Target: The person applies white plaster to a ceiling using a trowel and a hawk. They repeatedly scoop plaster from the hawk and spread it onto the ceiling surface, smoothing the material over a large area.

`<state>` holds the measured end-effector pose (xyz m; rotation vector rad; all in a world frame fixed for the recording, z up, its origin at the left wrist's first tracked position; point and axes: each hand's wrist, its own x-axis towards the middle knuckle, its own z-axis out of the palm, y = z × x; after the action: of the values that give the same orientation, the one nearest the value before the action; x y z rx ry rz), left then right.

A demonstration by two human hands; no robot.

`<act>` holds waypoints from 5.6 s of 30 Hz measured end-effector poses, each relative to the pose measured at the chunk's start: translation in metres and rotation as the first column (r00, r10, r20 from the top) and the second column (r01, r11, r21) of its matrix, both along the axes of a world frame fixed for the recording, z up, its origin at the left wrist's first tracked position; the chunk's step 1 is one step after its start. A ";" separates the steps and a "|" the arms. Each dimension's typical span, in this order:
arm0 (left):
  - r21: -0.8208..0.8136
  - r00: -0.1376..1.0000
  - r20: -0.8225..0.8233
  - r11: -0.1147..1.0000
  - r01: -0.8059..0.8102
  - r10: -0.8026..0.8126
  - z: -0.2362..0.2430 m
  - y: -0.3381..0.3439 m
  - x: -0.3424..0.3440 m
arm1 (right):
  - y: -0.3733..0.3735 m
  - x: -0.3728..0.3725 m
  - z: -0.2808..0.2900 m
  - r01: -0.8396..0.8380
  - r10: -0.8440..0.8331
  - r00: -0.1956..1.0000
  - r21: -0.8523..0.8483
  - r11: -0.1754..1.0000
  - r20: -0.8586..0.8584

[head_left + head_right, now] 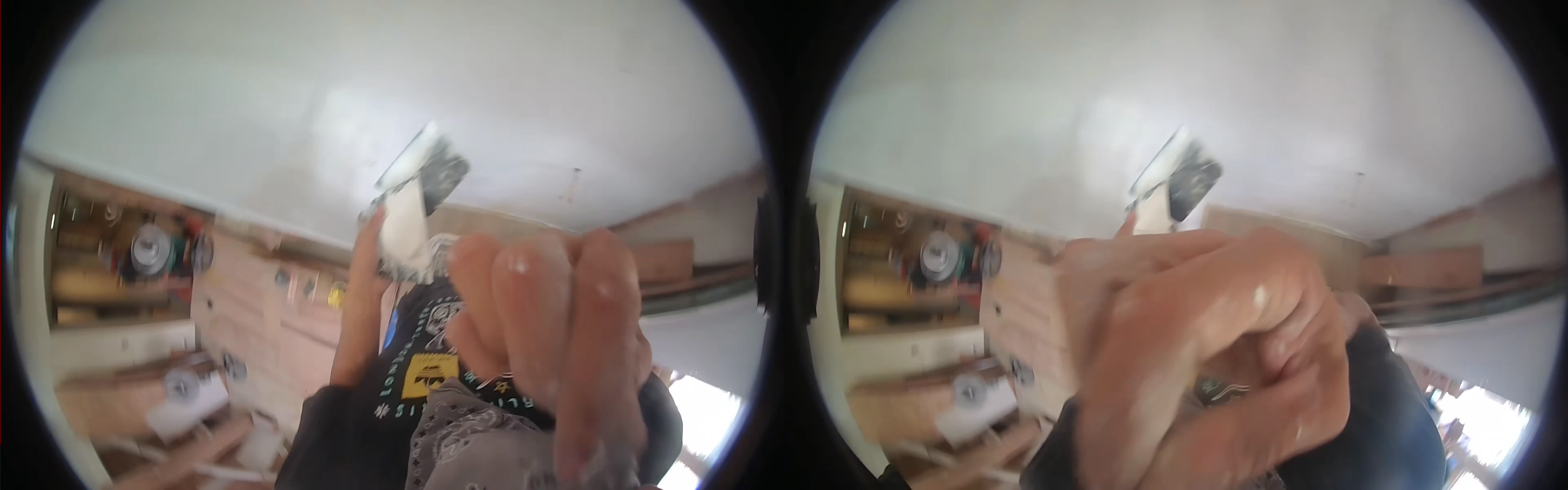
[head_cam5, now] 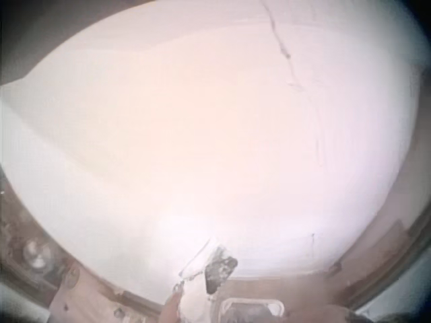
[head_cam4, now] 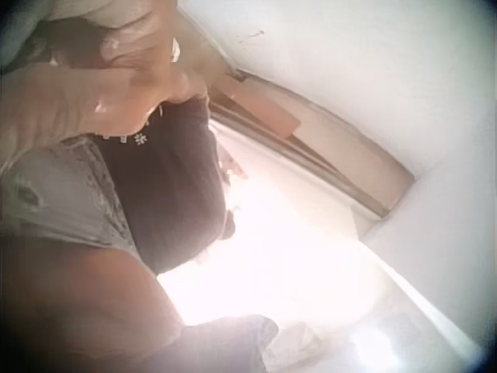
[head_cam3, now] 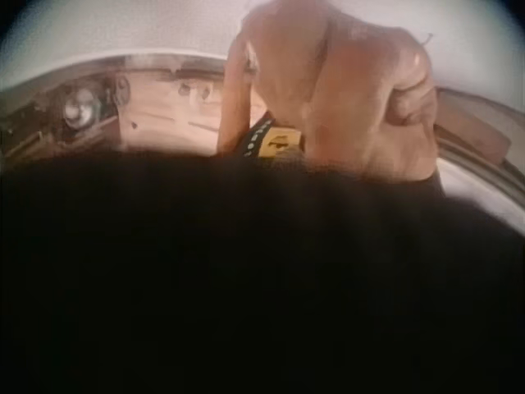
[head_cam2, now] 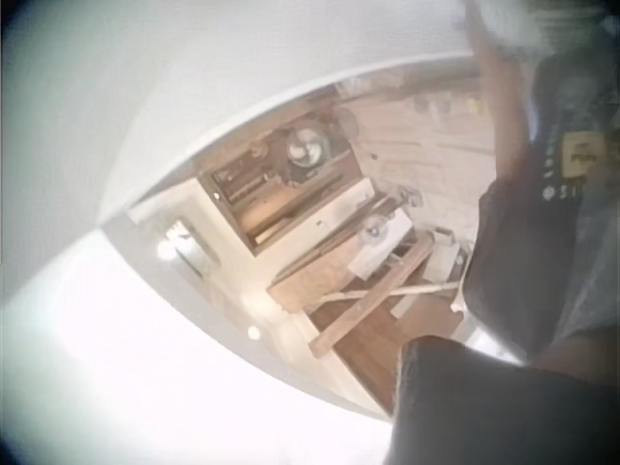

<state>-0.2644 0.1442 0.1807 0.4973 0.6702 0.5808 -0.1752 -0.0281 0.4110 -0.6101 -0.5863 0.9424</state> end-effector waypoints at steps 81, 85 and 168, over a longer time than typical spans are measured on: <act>0.249 0.912 -0.392 0.968 -0.022 0.122 0.010 0.021 0.054 | 0.184 0.539 0.144 0.373 -0.495 0.865 0.556 0.742 0.080; 0.286 0.875 -0.462 0.958 -0.010 0.147 0.014 0.019 0.058 | 0.214 0.550 0.157 0.405 -0.506 0.862 0.562 0.722 0.030; 0.204 0.974 -0.214 0.971 0.123 -0.078 -0.005 0.004 0.049 | 0.197 0.509 0.163 0.540 -0.568 0.822 0.381 0.750 -0.047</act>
<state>-0.2155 0.1480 0.1761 0.7986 0.7768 0.5122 0.3342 0.1689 0.5744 -0.4268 -0.5840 0.2253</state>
